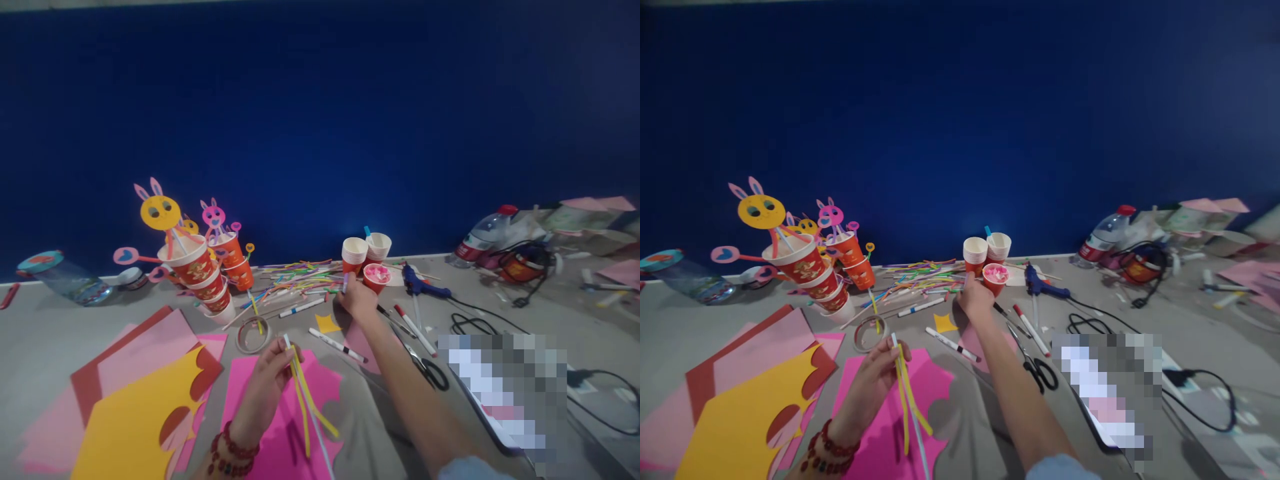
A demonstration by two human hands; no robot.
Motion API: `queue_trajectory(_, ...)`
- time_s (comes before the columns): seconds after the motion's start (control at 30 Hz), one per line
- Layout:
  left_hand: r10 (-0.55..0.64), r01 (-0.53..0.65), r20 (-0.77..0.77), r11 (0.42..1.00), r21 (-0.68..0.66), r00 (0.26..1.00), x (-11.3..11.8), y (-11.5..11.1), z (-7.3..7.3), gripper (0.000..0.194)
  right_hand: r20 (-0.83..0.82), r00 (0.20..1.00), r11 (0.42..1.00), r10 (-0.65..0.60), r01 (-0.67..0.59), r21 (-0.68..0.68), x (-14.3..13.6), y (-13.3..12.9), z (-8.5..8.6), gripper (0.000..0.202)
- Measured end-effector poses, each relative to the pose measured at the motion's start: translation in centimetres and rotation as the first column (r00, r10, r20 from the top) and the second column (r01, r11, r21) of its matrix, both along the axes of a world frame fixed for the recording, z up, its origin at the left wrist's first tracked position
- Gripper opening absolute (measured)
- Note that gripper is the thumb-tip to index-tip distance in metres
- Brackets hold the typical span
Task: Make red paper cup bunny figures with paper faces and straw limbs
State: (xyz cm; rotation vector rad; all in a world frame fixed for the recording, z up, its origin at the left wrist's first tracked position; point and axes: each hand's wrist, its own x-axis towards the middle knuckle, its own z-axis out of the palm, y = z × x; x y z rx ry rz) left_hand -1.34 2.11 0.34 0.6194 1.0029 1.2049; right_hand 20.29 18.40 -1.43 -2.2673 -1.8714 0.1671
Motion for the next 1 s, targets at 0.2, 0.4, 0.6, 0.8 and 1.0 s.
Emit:
queue_trajectory(0.2,0.021,-0.02,0.036,1.0,-0.016,0.999,0.0,0.0,-0.2,0.03,-0.164,0.984,0.995,0.065,-0.052,0.083,0.7,-1.0,0.3,0.048)
queue_trajectory(0.4,0.001,-0.001,0.045,1.0,-0.006,0.999,0.0,0.0,-0.4,0.027,-0.203,0.959,0.963,0.196,-0.15,0.224,1.3,-2.2,-0.3,0.051)
queue_trajectory(0.6,0.032,-0.031,0.042,0.999,-0.017,0.999,0.2,0.1,-0.6,0.029,-0.178,0.954,0.952,0.242,-0.199,0.231,1.5,-2.7,-2.3,0.045)
queue_trajectory(0.8,0.015,-0.015,0.037,1.0,0.006,0.999,0.2,0.1,-1.0,0.027,-0.151,0.948,0.94,0.281,-0.24,0.244,1.8,-2.1,-2.3,0.043)
queue_trajectory(1.0,-0.004,0.003,0.035,1.0,0.027,0.999,0.2,-0.1,-1.2,0.024,-0.149,0.933,0.925,0.328,-0.285,0.251,2.1,-1.8,-2.3,0.052)
